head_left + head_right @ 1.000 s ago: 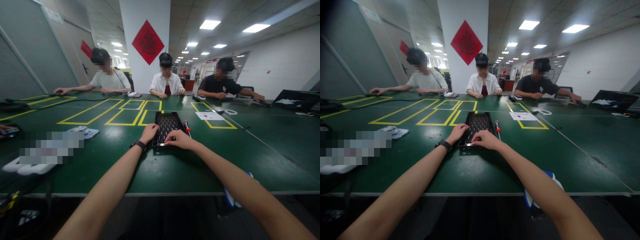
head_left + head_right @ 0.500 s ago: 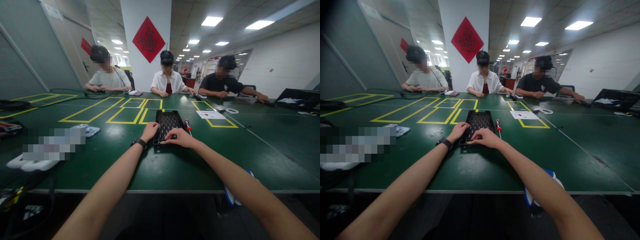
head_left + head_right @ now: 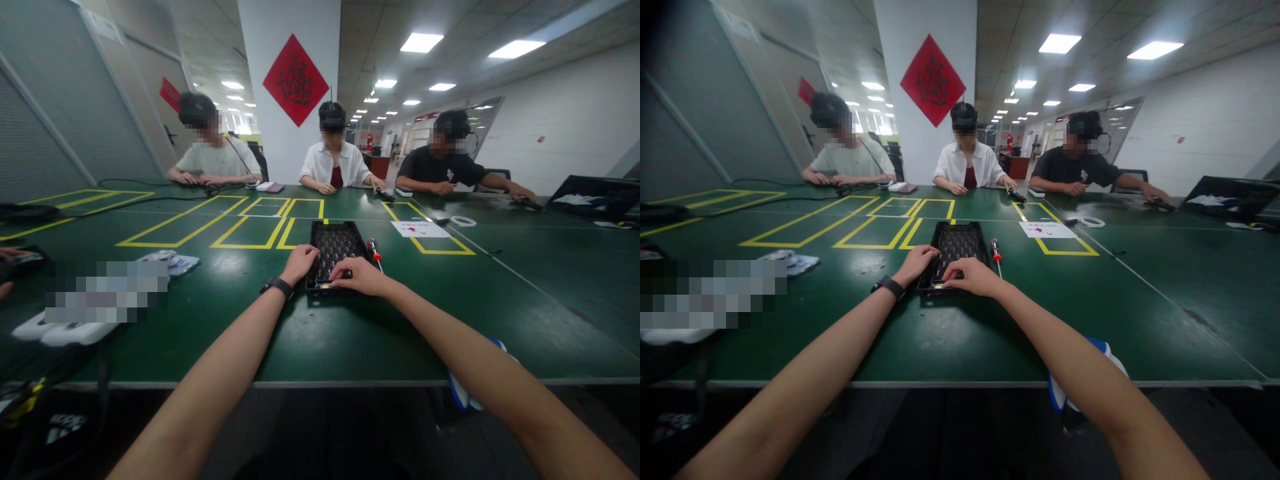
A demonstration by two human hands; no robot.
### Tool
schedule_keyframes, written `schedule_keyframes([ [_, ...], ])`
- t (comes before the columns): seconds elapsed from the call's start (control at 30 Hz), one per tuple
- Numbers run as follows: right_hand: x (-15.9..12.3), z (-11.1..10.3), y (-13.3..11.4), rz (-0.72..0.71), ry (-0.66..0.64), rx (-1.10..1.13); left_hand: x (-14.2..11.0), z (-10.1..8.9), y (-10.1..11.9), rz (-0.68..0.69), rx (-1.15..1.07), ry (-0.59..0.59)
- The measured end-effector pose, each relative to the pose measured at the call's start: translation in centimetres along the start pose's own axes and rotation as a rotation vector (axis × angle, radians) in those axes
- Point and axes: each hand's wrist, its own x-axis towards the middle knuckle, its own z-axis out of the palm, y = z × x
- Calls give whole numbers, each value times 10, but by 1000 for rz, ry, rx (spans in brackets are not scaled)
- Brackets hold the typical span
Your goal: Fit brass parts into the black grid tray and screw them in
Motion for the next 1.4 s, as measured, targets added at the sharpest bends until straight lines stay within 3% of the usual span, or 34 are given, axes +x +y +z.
schedule_keyframes([
  [1.4, -1, 1, 0, 37, 18, 51, -1, -3, 4, -11, 11, -3],
])
